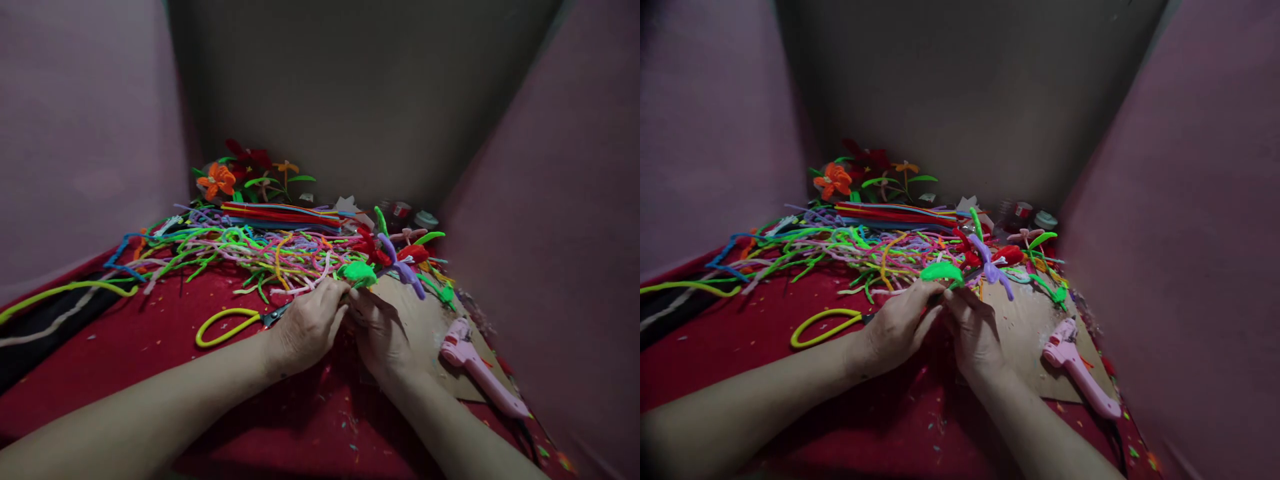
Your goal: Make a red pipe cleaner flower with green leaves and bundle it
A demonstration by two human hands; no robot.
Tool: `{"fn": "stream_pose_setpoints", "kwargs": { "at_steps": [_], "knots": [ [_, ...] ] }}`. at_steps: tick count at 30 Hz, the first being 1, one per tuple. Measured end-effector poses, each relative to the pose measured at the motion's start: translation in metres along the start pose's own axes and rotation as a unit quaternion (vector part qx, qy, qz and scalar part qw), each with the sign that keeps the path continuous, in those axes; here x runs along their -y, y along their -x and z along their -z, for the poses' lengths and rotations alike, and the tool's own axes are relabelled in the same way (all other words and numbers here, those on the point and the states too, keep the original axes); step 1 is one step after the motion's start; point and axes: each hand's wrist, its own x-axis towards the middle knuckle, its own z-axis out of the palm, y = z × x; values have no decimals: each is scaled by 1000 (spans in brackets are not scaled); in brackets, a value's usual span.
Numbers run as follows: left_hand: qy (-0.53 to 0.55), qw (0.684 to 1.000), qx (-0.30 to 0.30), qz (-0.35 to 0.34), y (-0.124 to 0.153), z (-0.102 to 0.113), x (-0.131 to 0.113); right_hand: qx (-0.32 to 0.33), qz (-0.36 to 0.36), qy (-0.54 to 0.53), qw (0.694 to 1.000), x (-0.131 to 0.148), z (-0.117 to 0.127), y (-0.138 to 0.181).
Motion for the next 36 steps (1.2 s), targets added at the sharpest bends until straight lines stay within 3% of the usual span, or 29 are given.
{"fn": "stream_pose_setpoints", "kwargs": {
  "at_steps": [3, 8, 10, 13, 16, 18, 23, 30, 36],
  "knots": [
    [-76, 995, -11, -57, 1, -2, 4, -24, -3, 14, 1000, -2, -1, 2],
    [-62, 996, -57, -43, -1, -1, 5, -20, 39, 77, 996, -5, -1, 7],
    [-4, 998, -59, 7, -2, 0, 3, -15, 69, 116, 991, -4, -1, 8],
    [126, 980, -47, 145, -6, 3, 0, -2, 115, 177, 977, 1, -3, 9],
    [279, 917, -28, 282, -13, 7, -4, 28, 123, 175, 976, 3, -5, 9],
    [376, 867, -22, 325, -17, 10, -6, 56, 109, 127, 984, 1, -6, 9],
    [522, 778, -24, 349, -20, 9, -6, 82, 105, 110, 985, -1, -7, 8],
    [581, 733, -31, 353, -20, 9, -7, 44, 159, 150, 975, -1, -3, 2],
    [696, 605, 28, 387, -20, 12, -7, 90, 115, 134, 980, 2, 1, -1]
  ]
}}
